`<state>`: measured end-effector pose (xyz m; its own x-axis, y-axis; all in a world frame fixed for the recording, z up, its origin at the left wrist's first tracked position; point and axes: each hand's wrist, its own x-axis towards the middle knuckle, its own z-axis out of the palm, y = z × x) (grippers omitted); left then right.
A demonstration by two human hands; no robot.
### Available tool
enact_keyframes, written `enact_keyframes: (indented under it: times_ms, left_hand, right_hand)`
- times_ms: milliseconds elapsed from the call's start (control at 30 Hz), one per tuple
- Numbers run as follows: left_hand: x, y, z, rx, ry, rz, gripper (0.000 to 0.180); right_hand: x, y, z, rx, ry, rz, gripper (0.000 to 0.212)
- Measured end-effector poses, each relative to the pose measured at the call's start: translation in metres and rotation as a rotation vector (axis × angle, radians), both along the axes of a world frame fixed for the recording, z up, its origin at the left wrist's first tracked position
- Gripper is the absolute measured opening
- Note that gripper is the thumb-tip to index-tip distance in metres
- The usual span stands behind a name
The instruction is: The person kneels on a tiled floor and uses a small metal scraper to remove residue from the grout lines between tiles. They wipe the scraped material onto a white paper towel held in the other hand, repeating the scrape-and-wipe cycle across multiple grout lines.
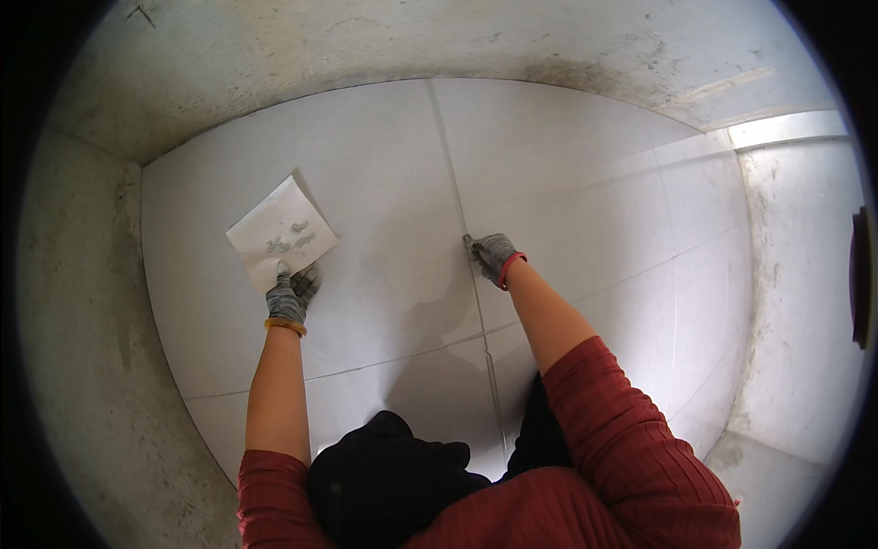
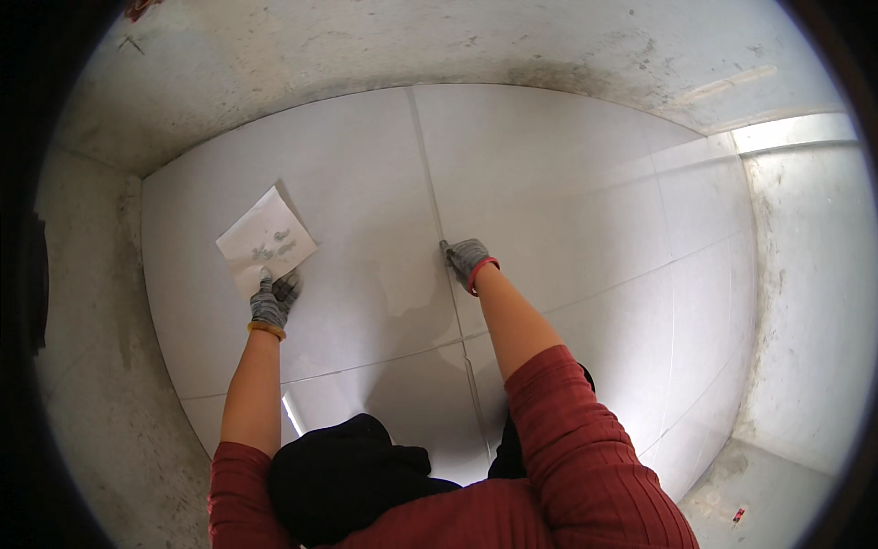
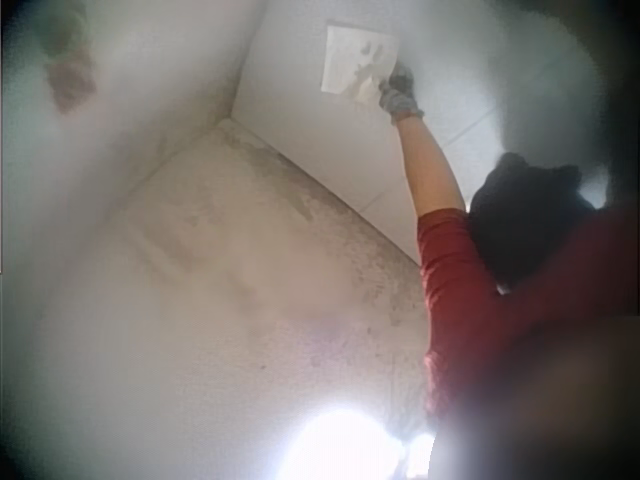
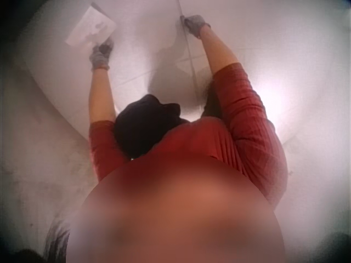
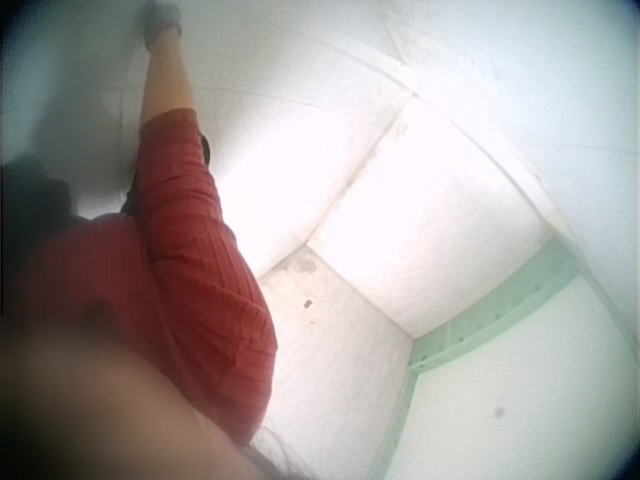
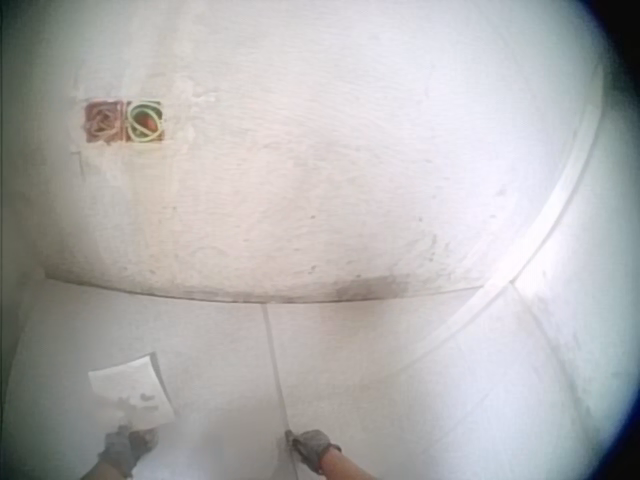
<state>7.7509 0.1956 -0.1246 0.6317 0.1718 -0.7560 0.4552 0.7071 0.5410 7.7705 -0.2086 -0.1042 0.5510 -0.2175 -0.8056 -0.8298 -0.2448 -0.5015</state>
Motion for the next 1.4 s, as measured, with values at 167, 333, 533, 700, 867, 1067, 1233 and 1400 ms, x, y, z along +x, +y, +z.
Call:
enact_keyframes:
  times_ms: [167, 333, 533, 700, 867, 1067, 1233, 1400]
  left_hand:
    - [0.000, 0.003, 0.000, 0.028, -0.008, -0.043, 0.042]
    - [0.001, 0.005, 0.001, 0.014, -0.013, -0.031, 0.042]
    - [0.001, 0.005, -0.002, 0.030, -0.025, -0.042, 0.043]
    - [0.000, 0.006, -0.006, 0.005, -0.011, -0.036, 0.043]
    - [0.002, 0.007, -0.007, 0.046, 0.010, -0.052, 0.043]
    - [0.003, 0.010, -0.015, 0.027, 0.007, -0.046, 0.042]
    - [0.002, 0.014, -0.025, -0.055, -0.052, -0.048, 0.042]
    - [0.002, 0.011, -0.023, 0.049, -0.051, -0.053, 0.042]
  right_hand:
    - [-0.001, 0.011, 0.018, 0.041, 0.117, -0.175, 0.020]
    - [-0.007, 0.004, 0.009, -0.116, 0.179, 0.222, 0.025]
    - [-0.019, -0.006, -0.018, -0.253, 0.003, 0.605, 0.025]
    - [-0.031, -0.015, -0.024, -0.362, -0.106, 0.876, 0.025]
    - [-0.039, -0.013, -0.023, -0.259, -0.012, 0.690, 0.027]
    - [-0.072, -0.007, -0.012, -0.127, 0.280, 0.218, 0.028]
    - [-0.150, -0.010, -0.017, -0.227, -0.108, 0.595, 0.017]
    - [-0.248, -0.011, -0.011, -0.195, 0.216, 0.478, 0.022]
